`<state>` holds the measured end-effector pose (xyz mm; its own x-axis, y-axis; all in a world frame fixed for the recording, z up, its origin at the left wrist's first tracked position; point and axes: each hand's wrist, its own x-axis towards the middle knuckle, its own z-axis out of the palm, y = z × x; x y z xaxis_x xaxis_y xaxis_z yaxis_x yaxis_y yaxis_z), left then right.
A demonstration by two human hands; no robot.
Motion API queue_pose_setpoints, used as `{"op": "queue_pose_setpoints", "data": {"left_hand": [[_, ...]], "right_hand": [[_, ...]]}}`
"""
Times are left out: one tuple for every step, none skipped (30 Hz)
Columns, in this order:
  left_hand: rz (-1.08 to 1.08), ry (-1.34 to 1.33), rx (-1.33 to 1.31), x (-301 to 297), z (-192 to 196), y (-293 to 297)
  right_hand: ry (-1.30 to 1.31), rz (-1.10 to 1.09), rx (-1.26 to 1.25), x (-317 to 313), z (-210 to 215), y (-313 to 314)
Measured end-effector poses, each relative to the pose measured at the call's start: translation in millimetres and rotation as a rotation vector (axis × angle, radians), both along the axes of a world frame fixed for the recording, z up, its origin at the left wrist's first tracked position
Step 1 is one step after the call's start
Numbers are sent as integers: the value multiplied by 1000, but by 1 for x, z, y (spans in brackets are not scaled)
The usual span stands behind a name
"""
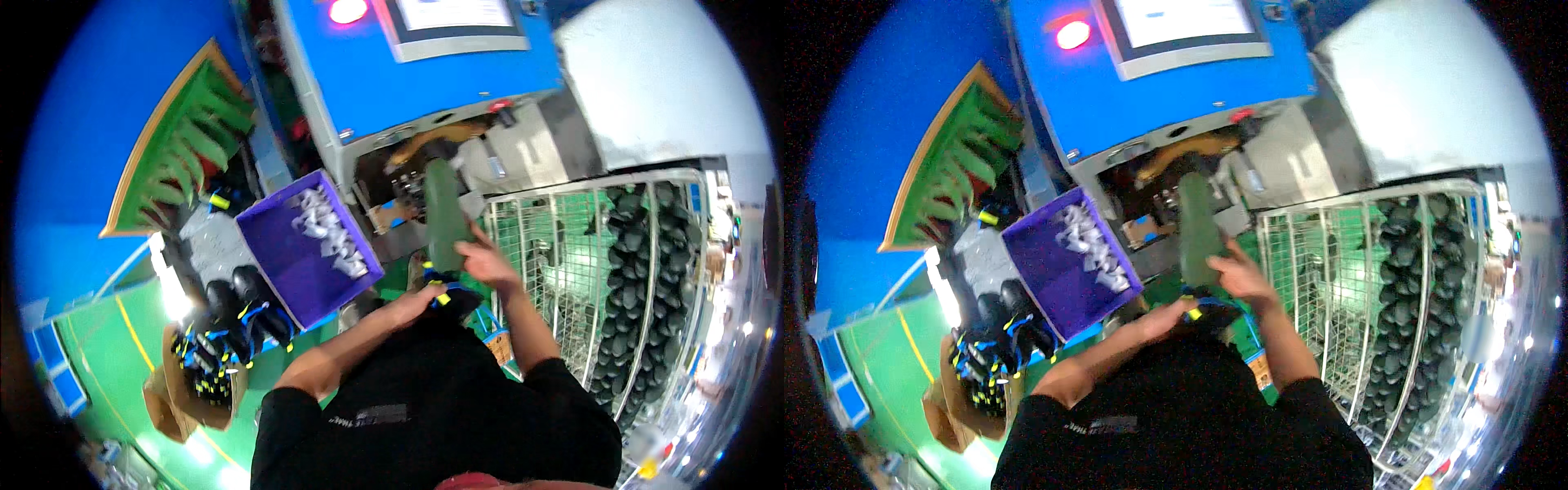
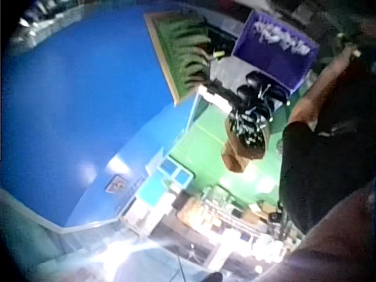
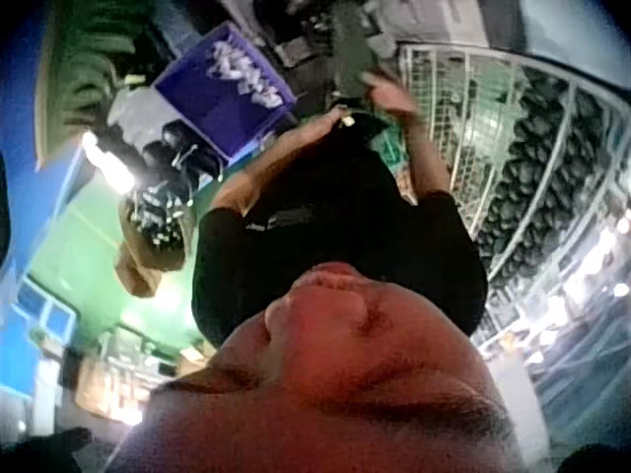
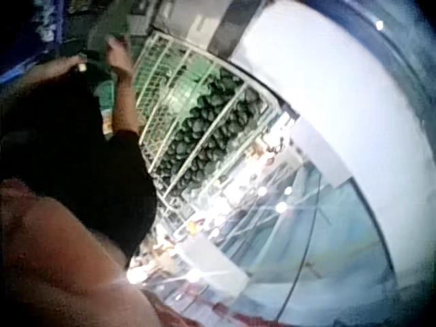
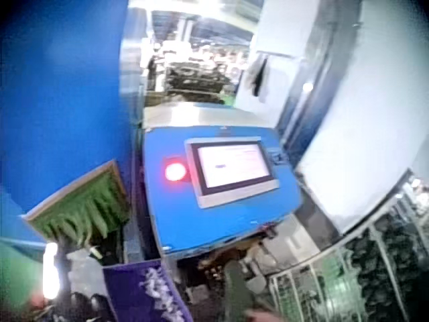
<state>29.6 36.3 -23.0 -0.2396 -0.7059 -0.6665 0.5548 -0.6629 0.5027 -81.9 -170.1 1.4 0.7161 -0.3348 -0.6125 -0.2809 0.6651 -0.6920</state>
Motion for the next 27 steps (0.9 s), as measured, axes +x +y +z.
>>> {"op": "queue_pose_setpoints", "data": {"left_hand": [[38,-111,25,-9,-15,-3],[86,-234,62,-23,-40,4],[136,-359,107,-21,-38,11],[197,-296,156,-18,-37,17],[248,-229,208,-8,-6,20],[322,-150,251,-2,23,17],[341,-103,214,1,-5,26],[347,-52,173,1,-34,32],[374,-170,225,-1,-10,24],[347,-260,216,-3,14,18],[299,-347,205,-6,39,7],[269,-422,96,-10,36,1],[242,-500,-12,-18,34,-6],[235,-583,-113,-23,33,-10],[115,-638,-81,-29,45,-23],[-4,-695,-51,-36,58,-36],[-61,-805,-105,-43,63,-48],[-121,-909,-157,-51,65,-58],[-180,-1011,-213,-59,66,-70],[-130,-1089,-318,-71,63,-79],[-188,-1060,-280,-80,68,-90],[-247,-1033,-242,-86,74,-102],[-235,-1022,-303,-86,47,-104],[-191,-935,-304,-97,46,-113],[-236,-893,-249,-106,48,-120],[-279,-852,-198,-115,61,-132],[-293,-854,-155,-126,70,-142]], "right_hand": [[-93,-71,19,19,-1,15],[-199,-133,53,31,-4,23],[-266,-166,96,33,-4,28],[-334,-200,137,30,-4,30],[-376,-242,175,17,5,34],[-409,-257,201,-4,24,32],[-442,-275,226,-25,36,26],[-475,-312,342,-55,37,19],[-510,-350,461,-86,31,15],[-552,-390,578,-114,24,14],[-840,-394,795,-135,20,14],[-878,-447,831,-152,8,12],[-918,-499,866,-171,-5,13],[-960,-540,912,-182,-16,18],[-1060,-559,937,-192,-22,24],[-1163,-574,958,-200,-28,30],[-1264,-579,988,-209,-31,33],[-1283,-653,1053,-220,-26,35],[-1302,-724,1120,-231,-21,38],[-1339,-752,1105,-249,-32,41],[-1371,-778,1088,-268,-42,42],[-1403,-804,1079,-284,-52,45],[-1445,-735,1021,-300,-56,39],[-1455,-734,944,-316,-57,36],[-1465,-738,869,-332,-58,34],[-1453,-803,780,-347,-59,30],[-1408,-893,676,-363,-52,22]]}}
